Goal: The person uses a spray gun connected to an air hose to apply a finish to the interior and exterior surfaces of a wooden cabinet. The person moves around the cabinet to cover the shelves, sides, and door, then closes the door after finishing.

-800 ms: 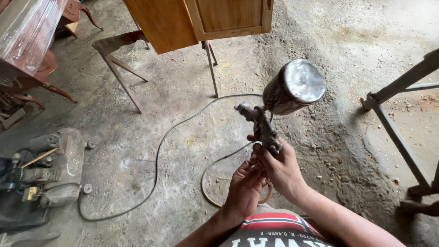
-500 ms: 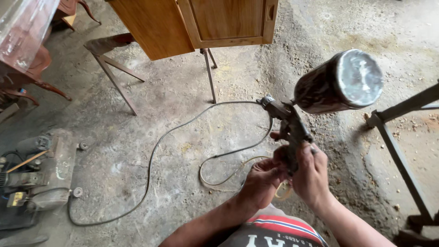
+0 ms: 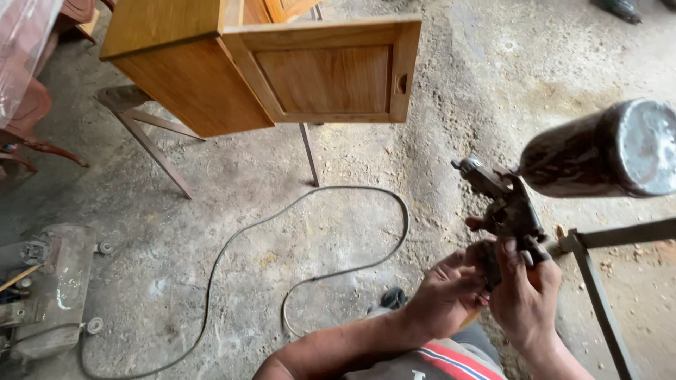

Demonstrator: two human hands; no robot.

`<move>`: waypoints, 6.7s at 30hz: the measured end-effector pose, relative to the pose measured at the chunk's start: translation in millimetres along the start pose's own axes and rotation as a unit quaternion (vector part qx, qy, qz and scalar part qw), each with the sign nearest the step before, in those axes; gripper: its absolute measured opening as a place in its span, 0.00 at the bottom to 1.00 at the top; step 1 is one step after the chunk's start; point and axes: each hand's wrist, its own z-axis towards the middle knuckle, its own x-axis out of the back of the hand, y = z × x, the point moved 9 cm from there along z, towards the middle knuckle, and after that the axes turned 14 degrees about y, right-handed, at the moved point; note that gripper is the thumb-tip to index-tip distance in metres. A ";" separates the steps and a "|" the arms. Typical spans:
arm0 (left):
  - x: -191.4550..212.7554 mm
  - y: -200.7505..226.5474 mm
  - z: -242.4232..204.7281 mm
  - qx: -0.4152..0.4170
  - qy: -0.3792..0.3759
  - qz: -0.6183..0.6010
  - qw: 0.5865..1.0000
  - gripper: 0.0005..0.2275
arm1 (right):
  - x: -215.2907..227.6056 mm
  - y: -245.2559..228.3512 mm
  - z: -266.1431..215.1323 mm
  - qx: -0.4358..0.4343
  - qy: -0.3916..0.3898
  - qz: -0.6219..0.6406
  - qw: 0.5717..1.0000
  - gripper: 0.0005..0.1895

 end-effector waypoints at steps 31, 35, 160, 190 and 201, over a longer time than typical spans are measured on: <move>-93.8 74.4 375.9 -0.238 0.157 -0.022 0.958 0.08 | -27.9 -14.8 426.2 -0.088 -0.229 -0.063 0.967 0.17; -91.8 102.0 428.1 -0.249 0.172 -0.029 0.953 0.07 | -50.4 3.7 480.7 -0.091 -0.245 -0.061 0.963 0.18; 287.3 439.0 589.0 -0.536 0.669 0.514 -0.026 0.15 | -536.1 661.0 593.5 0.165 -0.790 0.063 0.587 0.24; 185.4 481.1 571.9 -0.549 0.593 0.509 -0.297 0.13 | -590.6 555.8 600.5 0.101 -0.827 0.161 0.530 0.15; 246.7 453.6 511.6 -0.524 0.694 0.387 -0.309 0.17 | -616.6 452.6 580.1 0.063 -0.812 0.171 0.555 0.27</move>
